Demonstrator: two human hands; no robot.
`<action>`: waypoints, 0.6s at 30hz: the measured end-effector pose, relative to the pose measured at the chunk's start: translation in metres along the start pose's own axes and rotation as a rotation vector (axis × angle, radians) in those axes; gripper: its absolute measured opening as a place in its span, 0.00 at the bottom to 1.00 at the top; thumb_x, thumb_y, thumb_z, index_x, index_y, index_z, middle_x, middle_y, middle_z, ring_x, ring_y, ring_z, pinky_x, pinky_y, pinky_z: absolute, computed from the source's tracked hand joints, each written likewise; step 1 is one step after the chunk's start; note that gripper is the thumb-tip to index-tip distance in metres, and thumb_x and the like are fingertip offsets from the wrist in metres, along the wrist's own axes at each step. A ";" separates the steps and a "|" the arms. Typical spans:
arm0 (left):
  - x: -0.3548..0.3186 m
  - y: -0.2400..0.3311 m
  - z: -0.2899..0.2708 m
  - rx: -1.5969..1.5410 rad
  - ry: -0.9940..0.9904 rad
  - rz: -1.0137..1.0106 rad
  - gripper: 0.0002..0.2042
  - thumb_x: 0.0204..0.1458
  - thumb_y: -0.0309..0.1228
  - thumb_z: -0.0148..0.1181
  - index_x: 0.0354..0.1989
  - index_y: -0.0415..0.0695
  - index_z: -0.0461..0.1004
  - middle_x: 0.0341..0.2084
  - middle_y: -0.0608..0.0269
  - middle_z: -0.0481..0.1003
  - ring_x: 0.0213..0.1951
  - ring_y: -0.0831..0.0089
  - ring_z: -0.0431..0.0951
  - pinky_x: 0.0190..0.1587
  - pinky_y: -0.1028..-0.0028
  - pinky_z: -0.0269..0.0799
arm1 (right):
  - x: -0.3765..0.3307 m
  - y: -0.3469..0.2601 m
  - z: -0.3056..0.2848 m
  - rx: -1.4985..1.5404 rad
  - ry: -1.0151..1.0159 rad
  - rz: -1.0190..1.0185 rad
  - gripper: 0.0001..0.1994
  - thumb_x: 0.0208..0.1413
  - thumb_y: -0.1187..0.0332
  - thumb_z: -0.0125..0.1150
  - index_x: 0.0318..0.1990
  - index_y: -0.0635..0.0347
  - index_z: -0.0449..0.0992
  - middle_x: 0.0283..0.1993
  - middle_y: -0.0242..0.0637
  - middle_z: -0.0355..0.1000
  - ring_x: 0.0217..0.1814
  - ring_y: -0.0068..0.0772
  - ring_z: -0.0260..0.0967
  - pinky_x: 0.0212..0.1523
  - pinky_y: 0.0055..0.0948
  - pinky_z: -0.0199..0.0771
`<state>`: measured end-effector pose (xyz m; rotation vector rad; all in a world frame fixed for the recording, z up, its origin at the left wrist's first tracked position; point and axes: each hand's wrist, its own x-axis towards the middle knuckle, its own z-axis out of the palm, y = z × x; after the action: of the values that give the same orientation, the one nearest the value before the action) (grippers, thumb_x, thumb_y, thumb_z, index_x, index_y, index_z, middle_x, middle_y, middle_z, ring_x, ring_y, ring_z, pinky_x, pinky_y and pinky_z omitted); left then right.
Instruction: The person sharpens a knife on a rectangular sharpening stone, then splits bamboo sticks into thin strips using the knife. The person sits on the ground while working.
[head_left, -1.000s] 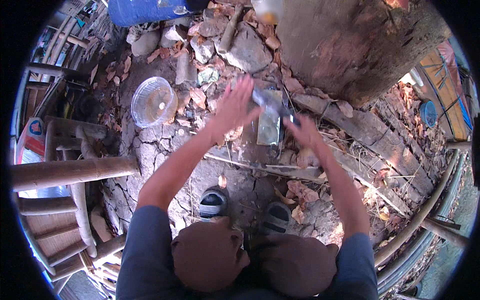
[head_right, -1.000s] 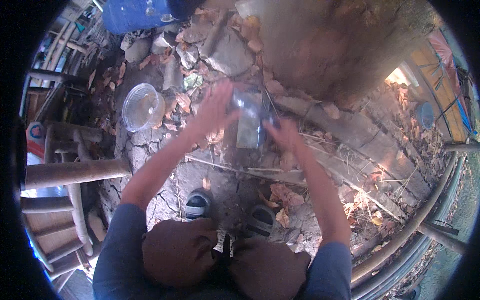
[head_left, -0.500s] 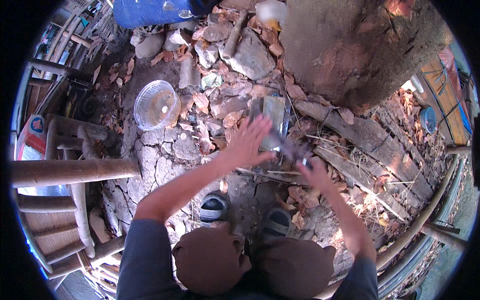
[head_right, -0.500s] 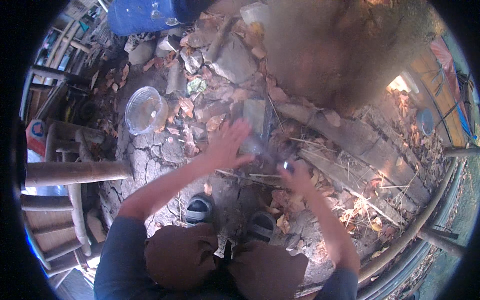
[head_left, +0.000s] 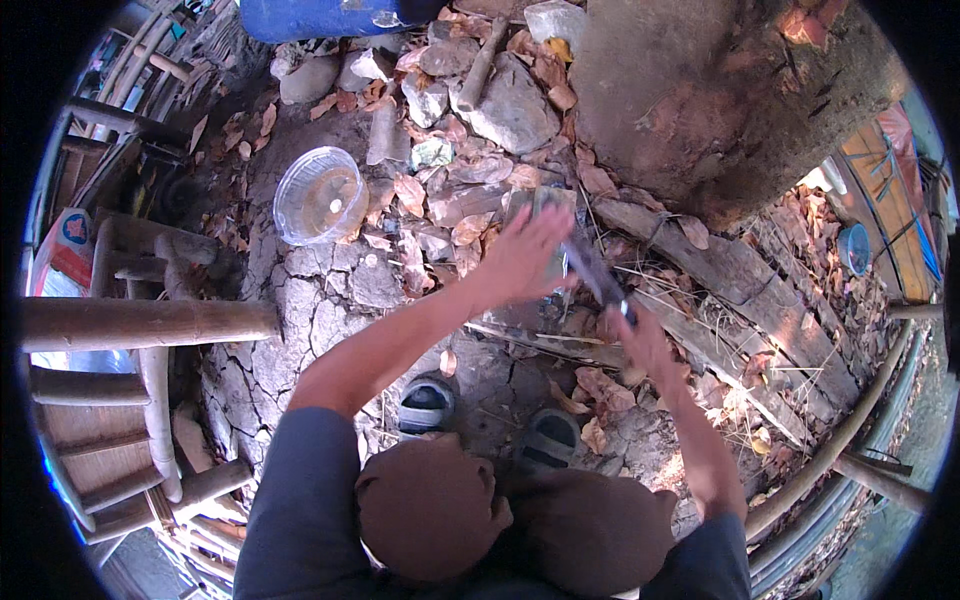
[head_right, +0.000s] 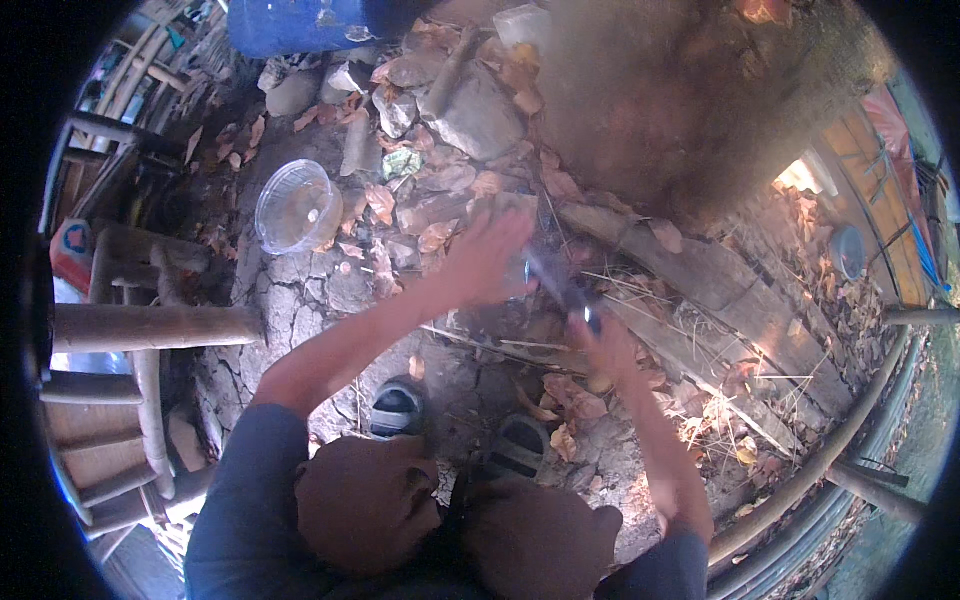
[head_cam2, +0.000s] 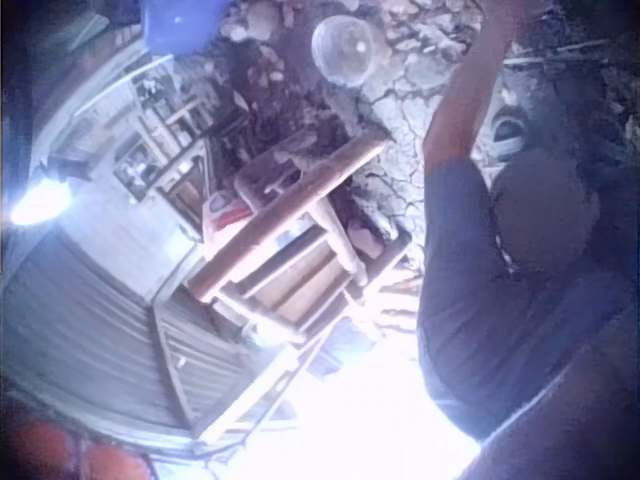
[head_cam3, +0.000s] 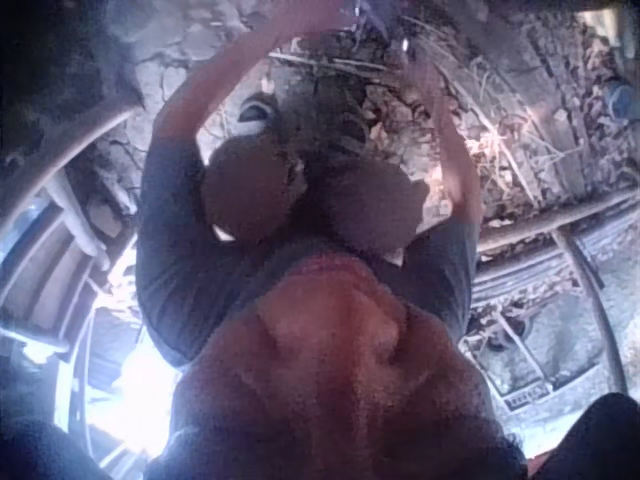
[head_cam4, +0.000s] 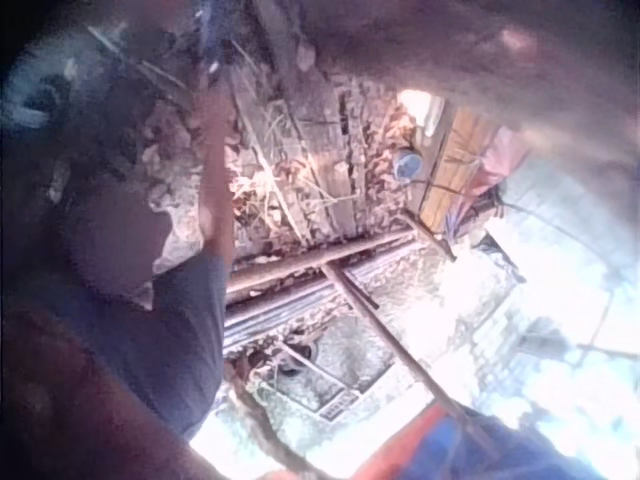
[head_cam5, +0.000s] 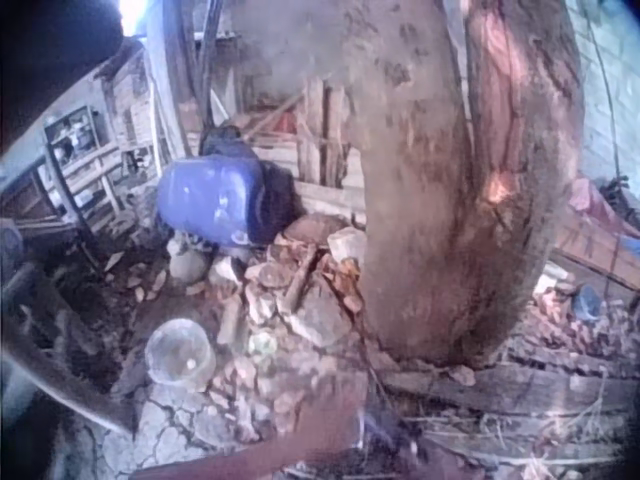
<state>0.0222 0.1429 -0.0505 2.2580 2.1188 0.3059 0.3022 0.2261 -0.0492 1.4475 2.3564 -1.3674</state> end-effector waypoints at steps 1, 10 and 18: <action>-0.017 0.011 -0.003 -0.133 -0.110 0.086 0.48 0.58 0.67 0.43 0.73 0.35 0.51 0.74 0.49 0.51 0.75 0.57 0.49 0.76 0.54 0.35 | -0.037 0.028 0.014 0.031 0.033 -0.090 0.27 0.62 0.46 0.59 0.57 0.60 0.77 0.46 0.57 0.79 0.52 0.52 0.77 0.53 0.41 0.75; -0.004 0.020 -0.017 -0.095 -0.159 0.011 0.47 0.58 0.65 0.45 0.73 0.37 0.50 0.75 0.48 0.48 0.75 0.57 0.47 0.75 0.54 0.37 | -0.040 -0.013 -0.011 0.017 0.018 0.030 0.24 0.65 0.50 0.58 0.54 0.65 0.76 0.46 0.54 0.79 0.51 0.48 0.77 0.52 0.44 0.74; 0.017 0.012 -0.011 -0.145 -0.026 0.074 0.46 0.57 0.62 0.50 0.73 0.36 0.50 0.74 0.49 0.50 0.75 0.55 0.48 0.75 0.53 0.39 | -0.005 0.013 -0.011 0.031 0.073 0.040 0.26 0.65 0.47 0.55 0.51 0.66 0.78 0.31 0.42 0.77 0.36 0.32 0.75 0.42 0.36 0.74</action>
<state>0.0336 0.1579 -0.0356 2.2484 1.9363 0.4160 0.3186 0.2330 -0.0488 1.5705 2.3458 -1.3704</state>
